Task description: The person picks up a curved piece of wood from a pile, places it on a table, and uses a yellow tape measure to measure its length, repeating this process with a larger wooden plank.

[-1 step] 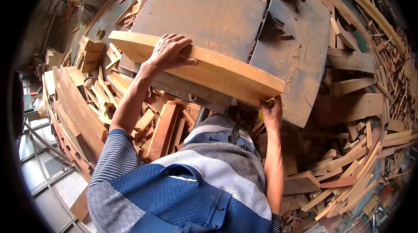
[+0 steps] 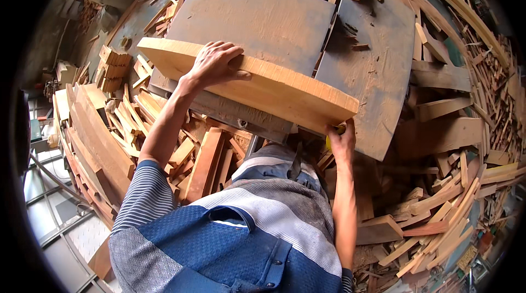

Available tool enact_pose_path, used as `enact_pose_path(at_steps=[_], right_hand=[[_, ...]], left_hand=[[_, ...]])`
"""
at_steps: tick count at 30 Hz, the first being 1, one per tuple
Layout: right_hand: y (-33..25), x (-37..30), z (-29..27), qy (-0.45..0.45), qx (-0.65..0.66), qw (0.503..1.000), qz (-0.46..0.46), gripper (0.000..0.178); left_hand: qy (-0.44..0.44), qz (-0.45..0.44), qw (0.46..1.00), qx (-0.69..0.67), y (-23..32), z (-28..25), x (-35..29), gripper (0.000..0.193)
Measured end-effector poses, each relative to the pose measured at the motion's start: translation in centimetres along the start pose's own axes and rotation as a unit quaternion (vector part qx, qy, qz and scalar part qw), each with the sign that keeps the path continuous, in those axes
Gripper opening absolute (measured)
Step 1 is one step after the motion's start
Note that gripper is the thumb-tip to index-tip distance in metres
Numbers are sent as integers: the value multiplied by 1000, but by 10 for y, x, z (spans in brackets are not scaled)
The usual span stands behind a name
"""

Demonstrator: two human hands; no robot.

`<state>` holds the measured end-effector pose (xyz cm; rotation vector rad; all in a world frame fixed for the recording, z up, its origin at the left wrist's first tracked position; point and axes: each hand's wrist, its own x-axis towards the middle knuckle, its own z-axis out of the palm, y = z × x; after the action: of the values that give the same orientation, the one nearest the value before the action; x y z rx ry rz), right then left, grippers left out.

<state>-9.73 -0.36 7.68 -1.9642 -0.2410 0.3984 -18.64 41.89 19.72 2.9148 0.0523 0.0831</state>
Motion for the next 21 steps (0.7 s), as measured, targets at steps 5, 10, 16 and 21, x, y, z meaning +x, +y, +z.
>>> enact_pose_path(at_steps=[5, 10, 16, 21], right_hand=[[-2, 17, 0, 14, 21, 999, 32, 55], [-21, 25, -2, -16, -12, 994, 108, 61], [-24, 30, 0, -14, 4, 990, 139, 58], [0, 8, 0, 5, -77, 984, 162, 42]], left_hand=[[-49, 0, 999, -24, -16, 13, 40, 57], [-131, -21, 991, -4, -30, 28, 65, 73], [-181, -35, 982, -47, -37, 40, 83, 77], [-233, -40, 968, -81, -33, 64, 97, 76]])
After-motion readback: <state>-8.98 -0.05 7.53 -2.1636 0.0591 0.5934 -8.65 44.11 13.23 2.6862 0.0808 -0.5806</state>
